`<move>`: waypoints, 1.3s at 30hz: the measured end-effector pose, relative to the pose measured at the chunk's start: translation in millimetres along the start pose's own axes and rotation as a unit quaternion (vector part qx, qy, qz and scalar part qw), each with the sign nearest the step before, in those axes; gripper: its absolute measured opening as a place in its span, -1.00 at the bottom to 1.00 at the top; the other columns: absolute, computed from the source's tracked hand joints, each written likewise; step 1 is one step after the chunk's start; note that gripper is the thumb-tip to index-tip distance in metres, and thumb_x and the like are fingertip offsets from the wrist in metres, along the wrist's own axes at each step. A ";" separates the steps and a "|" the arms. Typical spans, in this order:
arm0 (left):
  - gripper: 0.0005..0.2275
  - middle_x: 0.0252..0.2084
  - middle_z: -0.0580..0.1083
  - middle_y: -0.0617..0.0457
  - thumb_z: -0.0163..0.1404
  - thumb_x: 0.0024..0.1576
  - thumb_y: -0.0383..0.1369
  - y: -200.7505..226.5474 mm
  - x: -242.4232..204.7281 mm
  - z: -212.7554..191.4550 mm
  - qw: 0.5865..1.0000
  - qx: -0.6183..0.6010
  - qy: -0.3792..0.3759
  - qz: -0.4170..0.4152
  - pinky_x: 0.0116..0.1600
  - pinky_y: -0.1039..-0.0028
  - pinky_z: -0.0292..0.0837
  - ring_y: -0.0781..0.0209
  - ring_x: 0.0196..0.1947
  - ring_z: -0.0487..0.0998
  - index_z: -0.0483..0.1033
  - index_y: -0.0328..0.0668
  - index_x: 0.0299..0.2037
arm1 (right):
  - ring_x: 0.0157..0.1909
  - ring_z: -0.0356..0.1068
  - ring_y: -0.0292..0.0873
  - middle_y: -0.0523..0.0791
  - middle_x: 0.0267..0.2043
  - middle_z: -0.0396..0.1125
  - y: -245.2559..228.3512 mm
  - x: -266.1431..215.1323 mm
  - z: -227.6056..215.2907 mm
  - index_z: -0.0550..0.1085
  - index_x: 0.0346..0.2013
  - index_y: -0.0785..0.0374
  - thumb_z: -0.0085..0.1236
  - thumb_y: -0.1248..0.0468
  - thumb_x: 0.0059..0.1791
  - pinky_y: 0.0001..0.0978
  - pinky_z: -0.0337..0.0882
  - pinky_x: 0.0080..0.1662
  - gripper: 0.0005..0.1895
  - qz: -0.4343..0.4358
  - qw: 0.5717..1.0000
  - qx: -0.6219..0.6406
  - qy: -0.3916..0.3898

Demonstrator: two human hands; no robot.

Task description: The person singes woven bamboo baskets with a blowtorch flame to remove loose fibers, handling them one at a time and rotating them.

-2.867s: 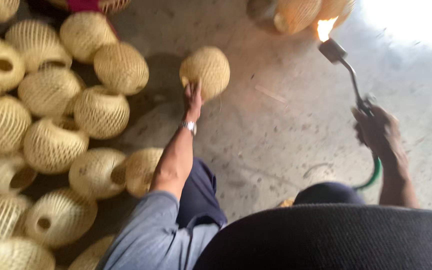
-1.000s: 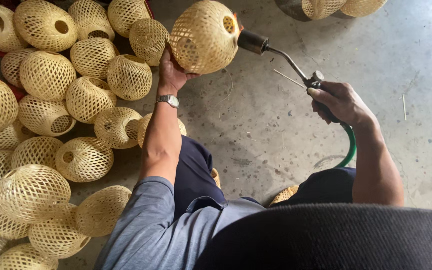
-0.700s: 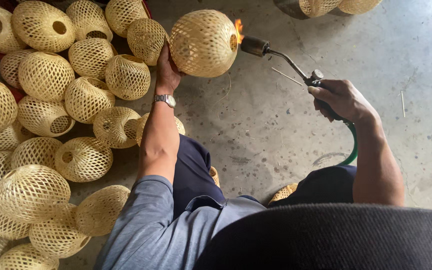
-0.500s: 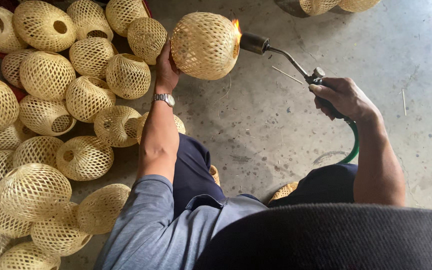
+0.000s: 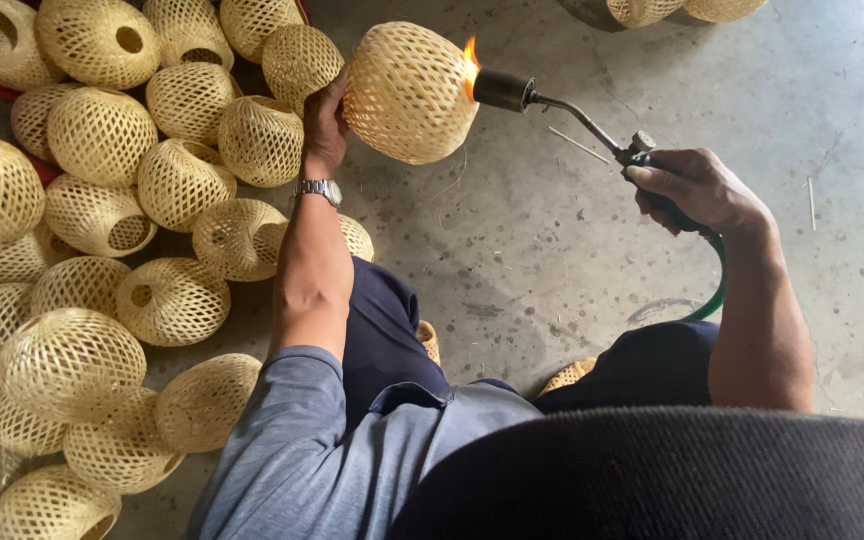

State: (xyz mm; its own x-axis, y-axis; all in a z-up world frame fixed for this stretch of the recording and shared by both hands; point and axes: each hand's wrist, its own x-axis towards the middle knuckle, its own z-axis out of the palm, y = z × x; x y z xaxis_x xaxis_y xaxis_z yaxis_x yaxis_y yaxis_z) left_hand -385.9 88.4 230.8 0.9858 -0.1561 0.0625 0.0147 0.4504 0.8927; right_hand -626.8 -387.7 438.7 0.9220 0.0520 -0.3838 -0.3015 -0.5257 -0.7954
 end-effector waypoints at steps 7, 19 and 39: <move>-0.51 0.06 0.60 0.05 0.20 0.13 -0.03 19.9 -14.4 3.9 0.995 0.084 -0.030 0.043 0.20 0.39 0.44 0.30 0.05 0.55 0.60 -0.24 0.11 | -0.62 0.23 -0.24 -0.10 -0.60 0.30 -8.1 -2.3 3.7 0.50 -0.41 0.37 0.10 0.07 0.10 -0.32 0.25 -0.52 -0.61 0.027 0.999 -0.029 -0.001; -0.48 -0.66 0.24 0.28 0.21 0.12 0.11 31.4 -18.4 19.4 0.940 0.316 0.009 0.132 -0.40 0.52 0.04 0.39 -0.61 0.12 0.29 0.01 -0.66 | -0.62 0.25 -0.24 -0.10 -0.60 0.31 -21.1 -0.6 19.9 0.49 -0.41 0.33 0.10 0.06 0.10 -0.31 0.27 -0.51 -0.62 0.007 0.996 -0.088 -0.005; -0.41 -0.64 0.11 0.22 0.10 0.18 0.14 21.4 -20.5 32.4 0.946 0.254 0.145 0.137 -0.34 0.42 0.06 0.33 -0.55 0.08 0.15 -0.08 -0.67 | -0.57 0.31 -0.28 -0.14 -0.55 0.35 -34.4 14.2 54.8 0.53 -0.23 0.22 0.08 0.06 0.08 -0.34 0.36 -0.51 -0.72 -0.021 0.997 -0.075 0.001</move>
State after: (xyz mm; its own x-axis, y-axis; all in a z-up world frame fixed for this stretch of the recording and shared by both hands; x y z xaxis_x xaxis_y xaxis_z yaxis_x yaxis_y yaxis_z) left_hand -411.2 72.8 263.1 0.9465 0.1872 0.2630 -0.2575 -0.0536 0.9648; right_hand -616.7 -322.3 434.8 0.9337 0.0746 -0.3503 -0.2230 -0.6443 -0.7316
